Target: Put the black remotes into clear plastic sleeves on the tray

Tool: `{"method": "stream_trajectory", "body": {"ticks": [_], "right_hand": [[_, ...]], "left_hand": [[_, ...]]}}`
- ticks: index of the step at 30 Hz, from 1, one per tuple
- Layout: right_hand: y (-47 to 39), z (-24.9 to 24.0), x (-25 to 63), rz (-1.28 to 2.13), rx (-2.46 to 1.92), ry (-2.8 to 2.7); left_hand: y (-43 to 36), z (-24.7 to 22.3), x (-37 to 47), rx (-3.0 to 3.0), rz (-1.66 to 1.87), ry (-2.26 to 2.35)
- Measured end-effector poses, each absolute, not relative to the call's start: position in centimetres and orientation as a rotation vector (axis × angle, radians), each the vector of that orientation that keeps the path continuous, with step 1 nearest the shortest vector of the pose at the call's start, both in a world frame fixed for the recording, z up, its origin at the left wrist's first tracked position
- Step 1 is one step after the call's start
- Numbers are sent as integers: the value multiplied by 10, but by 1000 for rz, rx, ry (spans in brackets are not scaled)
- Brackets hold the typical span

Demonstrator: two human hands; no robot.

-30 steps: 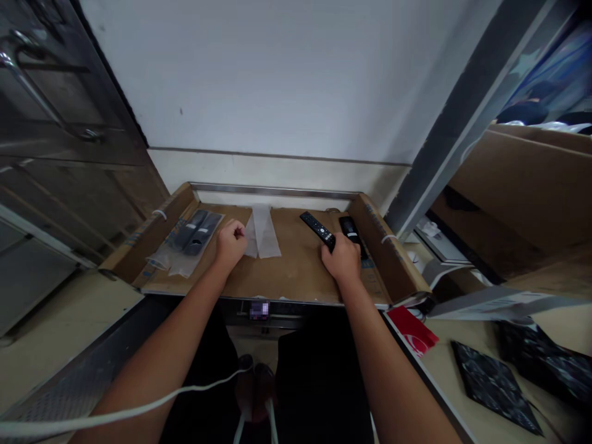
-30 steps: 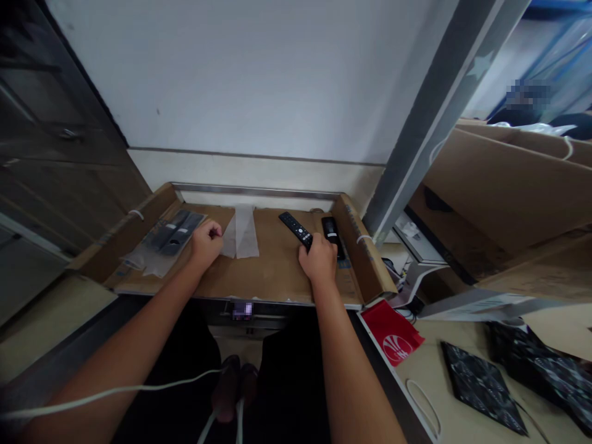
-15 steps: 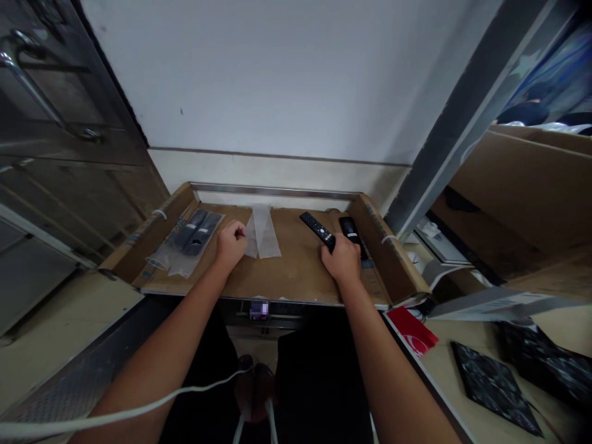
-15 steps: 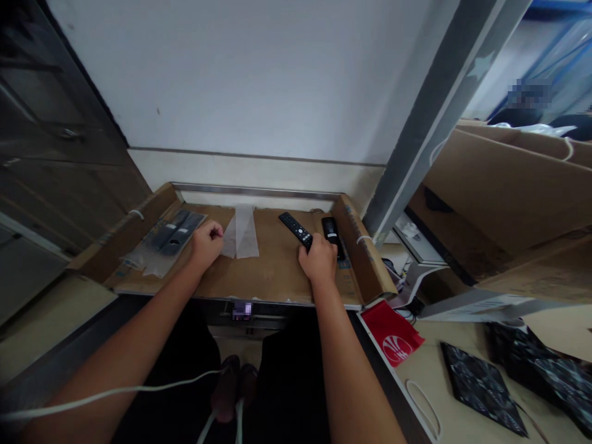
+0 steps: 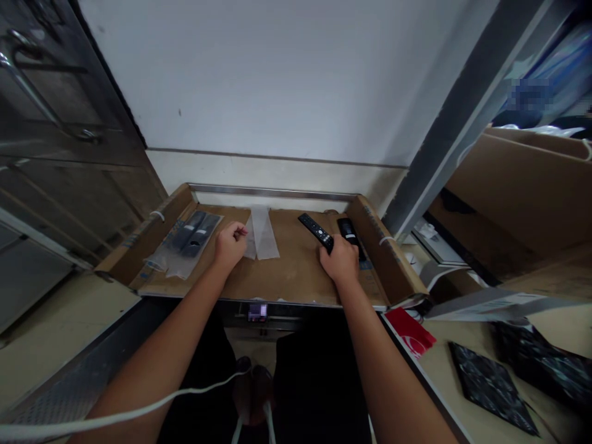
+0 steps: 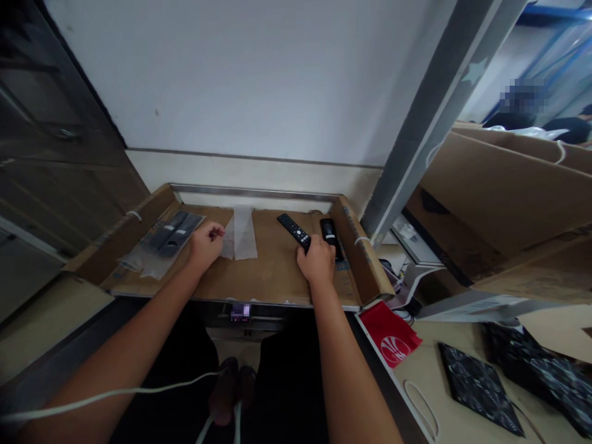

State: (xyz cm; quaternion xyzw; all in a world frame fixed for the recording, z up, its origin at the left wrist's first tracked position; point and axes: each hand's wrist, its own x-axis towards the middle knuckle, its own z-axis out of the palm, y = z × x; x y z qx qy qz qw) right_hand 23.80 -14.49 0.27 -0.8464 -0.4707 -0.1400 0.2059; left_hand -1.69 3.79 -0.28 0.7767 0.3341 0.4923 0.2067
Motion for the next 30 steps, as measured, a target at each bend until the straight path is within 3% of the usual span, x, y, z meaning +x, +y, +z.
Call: {"method": "stream_trajectory", "body": {"ticks": [30], "right_hand": [[-145,3,239,-389,-2357,-1308]], "left_hand": [[40,-3,-18,2224,1409,928]]}}
